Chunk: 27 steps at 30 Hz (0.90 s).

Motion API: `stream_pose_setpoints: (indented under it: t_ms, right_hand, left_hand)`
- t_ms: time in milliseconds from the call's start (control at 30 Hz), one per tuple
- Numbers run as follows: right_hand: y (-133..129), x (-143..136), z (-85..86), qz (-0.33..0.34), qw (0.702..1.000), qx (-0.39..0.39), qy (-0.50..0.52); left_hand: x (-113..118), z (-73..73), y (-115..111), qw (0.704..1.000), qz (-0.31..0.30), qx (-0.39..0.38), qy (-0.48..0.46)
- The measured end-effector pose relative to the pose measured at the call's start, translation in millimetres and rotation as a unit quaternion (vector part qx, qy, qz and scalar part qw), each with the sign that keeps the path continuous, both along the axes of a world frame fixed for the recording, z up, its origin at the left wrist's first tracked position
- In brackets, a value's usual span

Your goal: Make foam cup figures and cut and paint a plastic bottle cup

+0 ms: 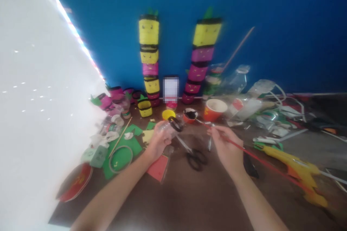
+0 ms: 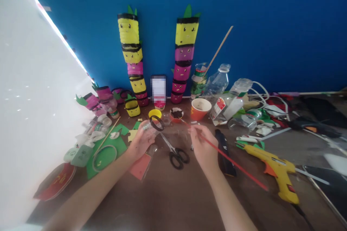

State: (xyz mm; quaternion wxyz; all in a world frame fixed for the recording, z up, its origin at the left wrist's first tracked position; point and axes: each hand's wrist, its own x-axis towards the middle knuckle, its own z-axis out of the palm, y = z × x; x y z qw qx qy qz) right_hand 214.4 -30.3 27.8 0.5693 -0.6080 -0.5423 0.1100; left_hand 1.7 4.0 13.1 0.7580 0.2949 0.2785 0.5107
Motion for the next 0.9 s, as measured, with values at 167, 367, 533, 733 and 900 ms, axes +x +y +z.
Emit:
stream_pose_setpoints:
  t_ms: [167,367,533,733,900]
  right_hand:
    - [35.3,10.3,7.3,0.002,0.987,0.019,-0.159]
    - [62.3,8.8,11.6,0.030,0.972,0.033,-0.233]
    - [69.4,7.8,8.6,0.042,0.967,0.025,-0.252]
    - [51.3,8.7,11.6,-0.006,0.979,0.021,-0.200]
    - [21.1,1.3,4.9,-0.008,0.999,0.004,0.033]
  left_hand:
    - [-1.2,-4.8,6.3,0.999,0.001,-0.035,-0.031]
    - [-0.8,-9.4,7.9,0.999,0.004,-0.023,-0.042]
    - [0.0,-7.5,7.7,0.999,0.016,-0.014,-0.043]
    - [-0.1,-4.0,7.3,0.998,0.015,-0.023,-0.048]
    - [-0.2,-3.5,6.6,0.998,0.003,-0.014,-0.054]
